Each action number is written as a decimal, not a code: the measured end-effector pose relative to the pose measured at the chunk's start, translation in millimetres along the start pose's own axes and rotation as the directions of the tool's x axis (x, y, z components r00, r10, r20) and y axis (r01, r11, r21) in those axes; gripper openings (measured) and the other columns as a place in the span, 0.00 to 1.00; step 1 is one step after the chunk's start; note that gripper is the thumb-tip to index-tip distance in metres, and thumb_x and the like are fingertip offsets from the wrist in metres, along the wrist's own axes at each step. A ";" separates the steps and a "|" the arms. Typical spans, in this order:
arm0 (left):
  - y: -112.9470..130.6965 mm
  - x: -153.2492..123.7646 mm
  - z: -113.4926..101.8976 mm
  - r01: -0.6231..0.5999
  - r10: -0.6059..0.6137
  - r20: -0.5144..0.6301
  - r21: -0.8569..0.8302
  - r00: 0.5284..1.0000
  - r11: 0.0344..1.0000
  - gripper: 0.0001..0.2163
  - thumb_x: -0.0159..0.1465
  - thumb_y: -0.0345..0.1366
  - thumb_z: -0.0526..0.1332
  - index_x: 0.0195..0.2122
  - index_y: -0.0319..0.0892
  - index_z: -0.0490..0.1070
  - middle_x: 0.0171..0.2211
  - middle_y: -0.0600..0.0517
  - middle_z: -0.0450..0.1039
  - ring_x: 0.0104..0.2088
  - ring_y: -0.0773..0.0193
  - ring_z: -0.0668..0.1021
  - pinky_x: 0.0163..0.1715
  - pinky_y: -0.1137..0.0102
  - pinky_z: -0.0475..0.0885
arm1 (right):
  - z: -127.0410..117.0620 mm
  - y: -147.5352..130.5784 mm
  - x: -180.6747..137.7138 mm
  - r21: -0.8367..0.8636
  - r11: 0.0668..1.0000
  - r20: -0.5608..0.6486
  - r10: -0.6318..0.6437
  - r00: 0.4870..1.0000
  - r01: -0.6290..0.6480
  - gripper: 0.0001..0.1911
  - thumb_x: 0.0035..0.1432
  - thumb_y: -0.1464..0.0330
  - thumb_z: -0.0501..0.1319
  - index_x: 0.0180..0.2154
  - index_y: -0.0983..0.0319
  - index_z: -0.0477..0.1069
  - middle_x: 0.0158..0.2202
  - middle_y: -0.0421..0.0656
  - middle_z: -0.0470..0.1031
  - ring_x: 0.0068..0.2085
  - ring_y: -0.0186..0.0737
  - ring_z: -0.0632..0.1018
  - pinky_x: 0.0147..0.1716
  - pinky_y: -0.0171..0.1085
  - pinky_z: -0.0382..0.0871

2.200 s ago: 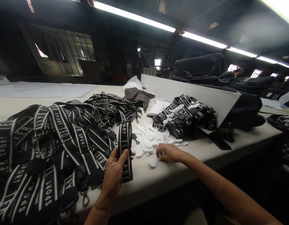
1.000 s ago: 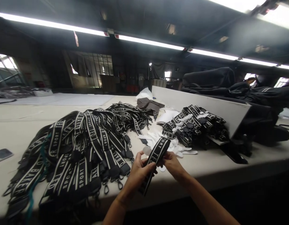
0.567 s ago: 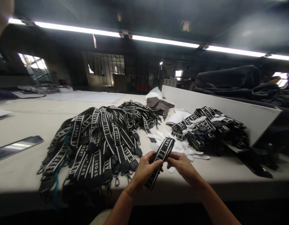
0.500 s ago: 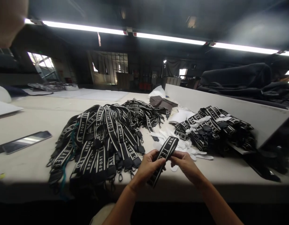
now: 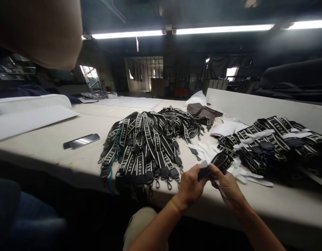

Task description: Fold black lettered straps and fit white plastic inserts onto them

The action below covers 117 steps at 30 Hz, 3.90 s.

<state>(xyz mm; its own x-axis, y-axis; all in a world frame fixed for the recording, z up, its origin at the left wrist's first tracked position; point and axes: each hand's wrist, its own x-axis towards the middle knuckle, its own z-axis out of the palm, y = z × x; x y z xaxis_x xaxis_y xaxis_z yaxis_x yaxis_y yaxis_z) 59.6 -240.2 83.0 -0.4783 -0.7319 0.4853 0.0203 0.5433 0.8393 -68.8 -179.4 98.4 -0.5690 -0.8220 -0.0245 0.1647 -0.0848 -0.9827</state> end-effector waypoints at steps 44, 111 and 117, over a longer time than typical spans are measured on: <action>-5.2 10.5 2.4 0.348 -0.350 0.076 -0.424 0.934 0.836 0.19 0.57 0.44 0.70 0.46 0.38 0.77 0.38 0.47 0.79 0.35 0.62 0.78 0.36 0.72 0.72 | -28.4 4.6 -29.3 -0.179 0.955 0.035 -0.233 0.972 0.236 0.20 0.52 0.57 0.71 0.42 0.62 0.73 0.26 0.38 0.71 0.20 0.30 0.68 0.17 0.30 0.61; -13.3 -5.2 13.4 0.096 -0.095 0.076 -0.018 0.993 0.995 0.13 0.72 0.43 0.50 0.36 0.44 0.69 0.30 0.53 0.71 0.30 0.62 0.73 0.35 0.70 0.65 | -4.6 36.4 4.1 -0.310 0.837 0.054 -0.458 0.887 0.451 0.14 0.62 0.59 0.63 0.31 0.62 0.72 0.36 0.45 0.73 0.33 0.38 0.74 0.28 0.35 0.69; -26.3 0.1 18.2 0.094 -0.098 -0.076 -0.057 0.992 0.994 0.10 0.70 0.41 0.55 0.39 0.43 0.72 0.34 0.53 0.75 0.35 0.64 0.76 0.39 0.72 0.68 | -2.5 46.7 10.1 -0.231 0.873 0.059 -0.428 0.902 0.429 0.14 0.61 0.58 0.64 0.32 0.61 0.70 0.35 0.42 0.71 0.22 0.31 0.69 0.22 0.34 0.66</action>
<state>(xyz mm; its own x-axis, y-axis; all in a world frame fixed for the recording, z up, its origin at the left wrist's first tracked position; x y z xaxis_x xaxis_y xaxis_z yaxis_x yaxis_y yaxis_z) 43.0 -247.1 56.6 -0.4102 -0.8105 0.4181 0.0256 0.4480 0.8937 -68.9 -190.3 51.8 -0.5363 -0.7381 0.4094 -0.2871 -0.2966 -0.9108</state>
